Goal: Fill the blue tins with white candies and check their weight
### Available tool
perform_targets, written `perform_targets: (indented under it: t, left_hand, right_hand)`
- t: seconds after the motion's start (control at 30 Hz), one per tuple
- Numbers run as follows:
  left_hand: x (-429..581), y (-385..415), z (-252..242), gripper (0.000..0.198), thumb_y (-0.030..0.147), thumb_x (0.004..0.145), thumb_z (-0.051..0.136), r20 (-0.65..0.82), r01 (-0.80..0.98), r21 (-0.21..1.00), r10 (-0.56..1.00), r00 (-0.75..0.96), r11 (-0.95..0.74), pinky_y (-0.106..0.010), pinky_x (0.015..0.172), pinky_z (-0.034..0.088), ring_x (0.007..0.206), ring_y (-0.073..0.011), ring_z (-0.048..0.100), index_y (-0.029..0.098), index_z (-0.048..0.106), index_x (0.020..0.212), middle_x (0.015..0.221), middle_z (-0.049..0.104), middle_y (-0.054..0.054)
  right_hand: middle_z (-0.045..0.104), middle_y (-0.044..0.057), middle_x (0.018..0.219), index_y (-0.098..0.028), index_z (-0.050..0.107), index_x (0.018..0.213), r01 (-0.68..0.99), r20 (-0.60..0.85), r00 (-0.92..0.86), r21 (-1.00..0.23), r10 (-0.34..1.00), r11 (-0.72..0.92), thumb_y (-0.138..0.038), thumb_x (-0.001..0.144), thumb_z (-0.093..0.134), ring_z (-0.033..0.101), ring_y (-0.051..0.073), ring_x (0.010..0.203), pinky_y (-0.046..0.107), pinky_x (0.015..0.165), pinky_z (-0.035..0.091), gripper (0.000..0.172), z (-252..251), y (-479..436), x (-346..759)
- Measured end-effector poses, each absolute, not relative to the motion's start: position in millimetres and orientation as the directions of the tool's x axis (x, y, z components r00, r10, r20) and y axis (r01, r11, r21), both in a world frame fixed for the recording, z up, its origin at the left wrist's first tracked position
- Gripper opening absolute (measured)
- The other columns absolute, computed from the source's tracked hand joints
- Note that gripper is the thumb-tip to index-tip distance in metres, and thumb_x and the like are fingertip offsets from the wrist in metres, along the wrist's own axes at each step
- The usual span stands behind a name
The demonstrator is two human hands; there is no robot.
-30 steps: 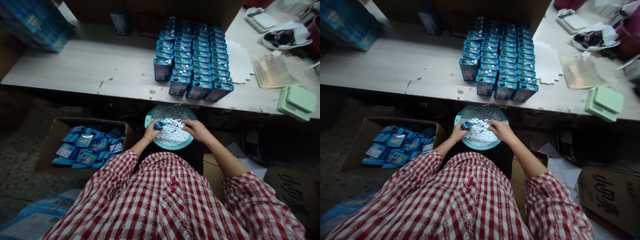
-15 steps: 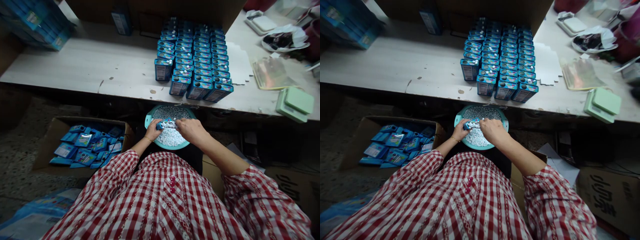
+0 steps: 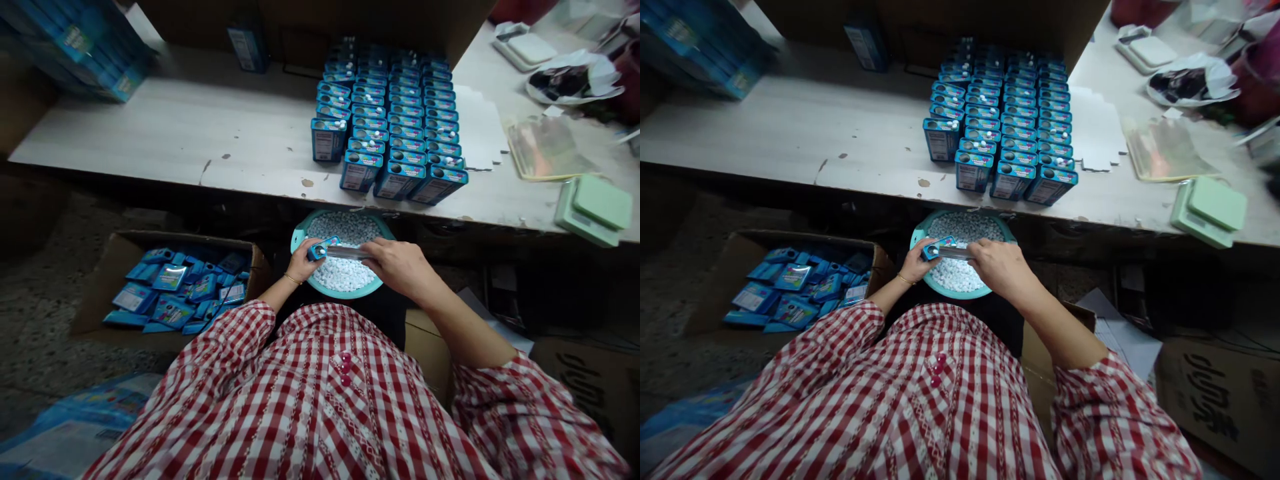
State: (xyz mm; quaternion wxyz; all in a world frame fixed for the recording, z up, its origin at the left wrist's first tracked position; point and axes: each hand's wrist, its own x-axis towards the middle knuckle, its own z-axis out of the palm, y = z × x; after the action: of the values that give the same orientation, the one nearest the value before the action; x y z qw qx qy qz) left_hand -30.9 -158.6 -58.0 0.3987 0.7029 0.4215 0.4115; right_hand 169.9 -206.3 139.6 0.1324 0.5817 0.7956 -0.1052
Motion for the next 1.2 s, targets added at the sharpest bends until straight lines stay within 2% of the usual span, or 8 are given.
perform_targets:
  t: [0.3,0.43,0.5,0.63,0.77,0.9,1.0,1.2]
  left_hand:
    - [-32.7,-164.8,-54.8,0.042,0.033,0.069,0.069,0.294,0.151,0.92,0.893,0.341,-0.361,-0.039,0.093,0.045,0.1,-0.0217,0.06,0.016,0.058,0.105,0.104,0.063,-0.01]
    - [-38.6,-162.2,-56.9,0.041,0.032,0.066,0.07,0.231,0.219,0.932,0.94,0.25,-0.288,-0.04,0.093,0.045,0.1,-0.0225,0.059,0.016,0.059,0.103,0.104,0.063,-0.009]
    - [-43.0,-162.6,-60.5,0.044,0.033,0.065,0.071,0.158,0.248,0.948,0.971,0.181,-0.201,-0.04,0.09,0.047,0.096,-0.0227,0.061,0.015,0.059,0.103,0.103,0.064,-0.01]
    - [-57.3,-163.5,-66.3,0.048,0.035,0.062,0.073,0.099,0.275,0.954,0.99,0.095,-0.122,-0.039,0.088,0.047,0.093,-0.0229,0.061,0.015,0.059,0.102,0.099,0.065,-0.009]
    - [-71.6,-159.5,-68.4,0.046,0.033,0.061,0.073,0.108,0.318,0.941,0.993,0.05,-0.119,-0.037,0.085,0.048,0.089,-0.0211,0.062,0.015,0.059,0.102,0.097,0.065,-0.007]
    - [-65.4,-156.9,-66.7,0.042,0.028,0.064,0.07,0.16,0.36,0.916,0.984,0.077,-0.177,-0.035,0.084,0.049,0.09,-0.0204,0.062,0.016,0.058,0.102,0.097,0.064,-0.007]
    - [-47.7,-158.6,-60.6,0.038,0.023,0.066,0.068,0.238,0.375,0.88,0.954,0.181,-0.291,-0.037,0.09,0.047,0.098,-0.0211,0.06,0.017,0.059,0.102,0.102,0.063,-0.007]
    - [-22.5,-161.6,-49.0,0.036,0.019,0.069,0.065,0.302,0.394,0.821,0.9,0.314,-0.413,-0.038,0.092,0.046,0.101,-0.0212,0.058,0.018,0.058,0.104,0.105,0.061,-0.008]
  right_hand:
    - [0.066,0.004,0.108,-0.024,0.06,0.111,0.911,-0.139,-0.292,-0.341,0.946,0.232,-0.035,0.089,0.049,0.061,0.017,0.094,0.024,0.075,0.043,0.027,98.4,-209.0,220.5]
    - [0.067,0.008,0.106,-0.021,0.063,0.107,0.98,-0.337,-0.069,-0.198,0.939,0.001,-0.029,0.085,0.053,0.063,0.022,0.09,0.028,0.07,0.044,0.025,38.6,-210.4,228.5]
    - [0.066,0.011,0.107,-0.017,0.063,0.107,0.965,-0.442,-0.092,-0.261,0.892,-0.03,-0.024,0.085,0.053,0.062,0.023,0.091,0.028,0.071,0.043,0.025,4.0,-208.2,213.1]
    - [0.066,0.005,0.106,-0.019,0.058,0.116,0.922,-0.42,-0.165,-0.387,0.893,-0.012,-0.03,0.09,0.045,0.06,0.017,0.095,0.023,0.075,0.042,0.031,-39.8,-200.6,180.7]
    - [0.068,0.004,0.092,-0.016,0.061,0.107,0.827,-0.366,-0.206,-0.56,0.908,-0.038,-0.024,0.082,0.056,0.06,0.014,0.08,0.022,0.071,0.043,0.027,-39.5,-197.3,196.1]
    - [0.067,0.004,0.087,-0.016,0.062,0.104,0.674,-0.211,-0.265,-0.738,0.941,0.024,-0.028,0.08,0.056,0.059,0.015,0.074,0.025,0.068,0.044,0.027,5.6,-200.8,223.3]
    - [0.068,0.004,0.098,-0.02,0.062,0.108,0.772,-0.173,-0.312,-0.619,0.934,0.143,-0.029,0.084,0.054,0.061,0.017,0.086,0.026,0.075,0.043,0.027,57.3,-202.2,216.9]
    - [0.066,0.008,0.098,-0.022,0.062,0.11,0.947,-0.334,-0.314,-0.049,0.889,0.317,-0.031,0.09,0.045,0.063,0.019,0.083,0.026,0.066,0.042,0.027,126.6,-200.6,166.6]
